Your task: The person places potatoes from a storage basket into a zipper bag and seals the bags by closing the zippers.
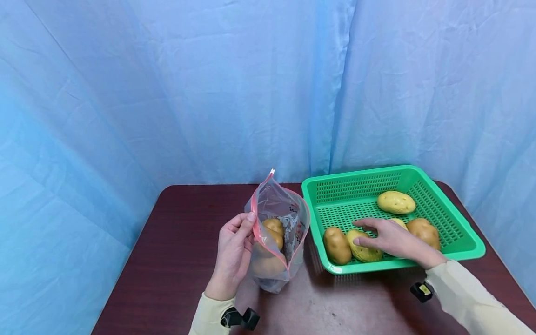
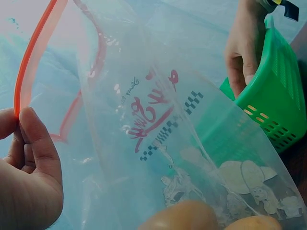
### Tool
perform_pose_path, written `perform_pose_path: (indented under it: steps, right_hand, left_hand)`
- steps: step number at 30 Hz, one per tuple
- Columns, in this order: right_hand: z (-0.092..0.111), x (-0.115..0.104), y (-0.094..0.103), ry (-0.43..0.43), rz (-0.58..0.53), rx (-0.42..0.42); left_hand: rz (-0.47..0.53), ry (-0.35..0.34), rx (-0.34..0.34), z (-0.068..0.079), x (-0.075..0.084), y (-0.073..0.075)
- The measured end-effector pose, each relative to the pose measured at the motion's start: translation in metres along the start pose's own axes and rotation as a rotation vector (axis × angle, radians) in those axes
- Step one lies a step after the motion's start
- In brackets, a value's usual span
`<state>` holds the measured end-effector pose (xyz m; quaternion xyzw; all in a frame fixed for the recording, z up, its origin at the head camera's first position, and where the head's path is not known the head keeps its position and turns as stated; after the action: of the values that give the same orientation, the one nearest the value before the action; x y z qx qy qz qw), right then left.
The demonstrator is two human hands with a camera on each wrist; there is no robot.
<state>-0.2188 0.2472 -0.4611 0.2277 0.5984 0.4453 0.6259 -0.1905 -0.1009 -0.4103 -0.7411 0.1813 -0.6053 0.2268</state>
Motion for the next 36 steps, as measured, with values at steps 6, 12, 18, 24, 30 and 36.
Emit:
perform_pose_path:
  steps: [6,12,18,24,30,36]
  right_hand:
    - [-0.004,0.003,-0.005,0.025,0.054,-0.040]
    - [-0.009,0.005,-0.009,0.020,0.067,-0.077]
    - [-0.012,0.007,-0.014,-0.021,0.051,-0.146]
    - [-0.013,0.006,-0.018,0.003,0.050,-0.166]
    - [-0.014,0.006,-0.018,0.043,0.082,-0.137]
    - [-0.012,0.006,-0.011,0.048,0.104,-0.069]
  left_hand:
    - [0.003,0.004,0.002,0.000,0.000,0.001]
    - [-0.001,0.003,0.003,0.000,0.001,0.000]
    - [-0.005,0.003,0.012,0.000,0.000,0.002]
    - [0.000,-0.004,0.021,0.001,0.000,0.003]
    - [-0.004,-0.006,0.023,0.001,0.001,0.003]
    - [0.003,-0.006,0.027,0.001,0.002,0.003]
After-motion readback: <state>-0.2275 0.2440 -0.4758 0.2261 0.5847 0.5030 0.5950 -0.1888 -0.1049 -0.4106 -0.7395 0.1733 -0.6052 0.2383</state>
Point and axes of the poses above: each hand's wrist, its own z-axis away from the middle knuckle, its own y-axis out of the back of the hand, x = y × z, the point moved 7 cm from there along -z, towards the middle knuckle, and after that the axes turned 12 degrees about -y, right-handed, at the moved point
